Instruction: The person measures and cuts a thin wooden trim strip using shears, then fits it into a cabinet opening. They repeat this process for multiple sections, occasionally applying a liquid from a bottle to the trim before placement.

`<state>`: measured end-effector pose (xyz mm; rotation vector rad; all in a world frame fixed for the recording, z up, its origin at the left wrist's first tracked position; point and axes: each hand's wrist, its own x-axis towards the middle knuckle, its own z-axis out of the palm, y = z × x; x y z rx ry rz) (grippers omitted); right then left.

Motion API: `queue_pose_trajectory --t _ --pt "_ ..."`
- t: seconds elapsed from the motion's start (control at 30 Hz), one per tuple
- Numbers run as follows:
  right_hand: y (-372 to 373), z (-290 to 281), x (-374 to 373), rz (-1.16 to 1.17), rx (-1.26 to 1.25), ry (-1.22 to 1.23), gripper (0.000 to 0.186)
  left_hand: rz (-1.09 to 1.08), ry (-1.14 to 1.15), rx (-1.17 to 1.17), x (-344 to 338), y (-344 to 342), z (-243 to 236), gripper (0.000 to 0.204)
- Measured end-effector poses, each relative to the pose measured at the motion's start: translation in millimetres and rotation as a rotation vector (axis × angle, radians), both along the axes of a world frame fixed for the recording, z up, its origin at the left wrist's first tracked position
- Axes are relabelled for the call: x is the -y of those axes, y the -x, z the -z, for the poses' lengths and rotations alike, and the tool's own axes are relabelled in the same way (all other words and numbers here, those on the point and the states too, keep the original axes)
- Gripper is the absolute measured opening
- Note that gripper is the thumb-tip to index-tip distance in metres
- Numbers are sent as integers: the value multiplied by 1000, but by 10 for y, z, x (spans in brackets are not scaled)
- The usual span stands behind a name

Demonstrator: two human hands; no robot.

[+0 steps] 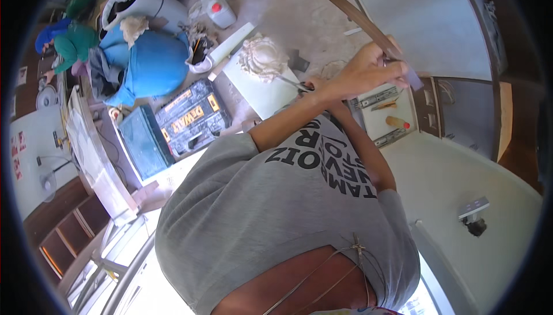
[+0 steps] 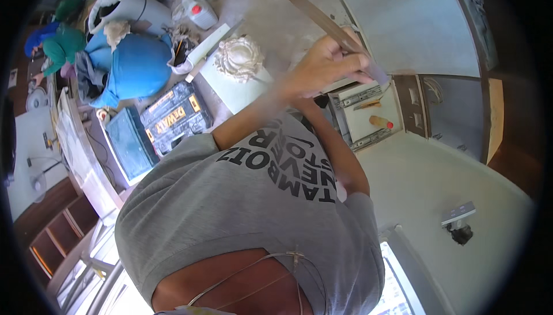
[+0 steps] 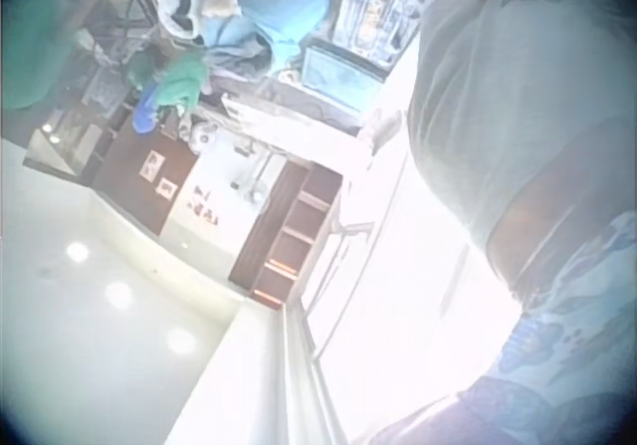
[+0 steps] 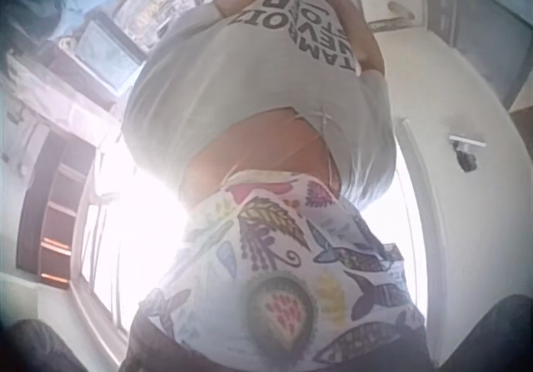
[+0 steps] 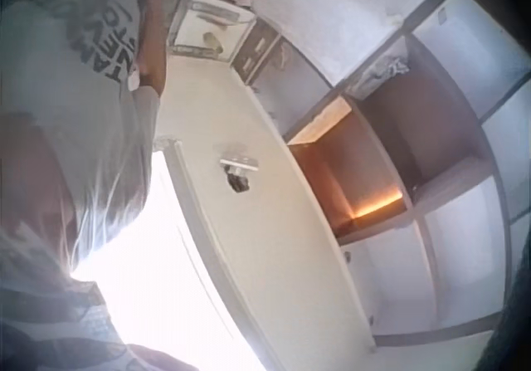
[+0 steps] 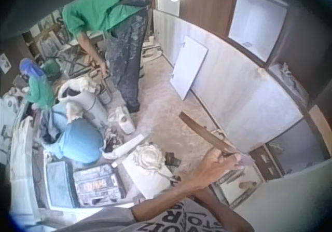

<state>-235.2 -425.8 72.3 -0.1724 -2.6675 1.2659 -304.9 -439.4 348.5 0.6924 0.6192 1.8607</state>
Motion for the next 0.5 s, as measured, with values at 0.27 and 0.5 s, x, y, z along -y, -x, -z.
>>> queue_pose_trajectory --t 0.27,0.5 --pt "307 374 377 -78 210 148 32 -13 313 -4 251 116 107 29" --pt "388 138 276 116 92 281 28 -50 324 89 212 251 135 11"
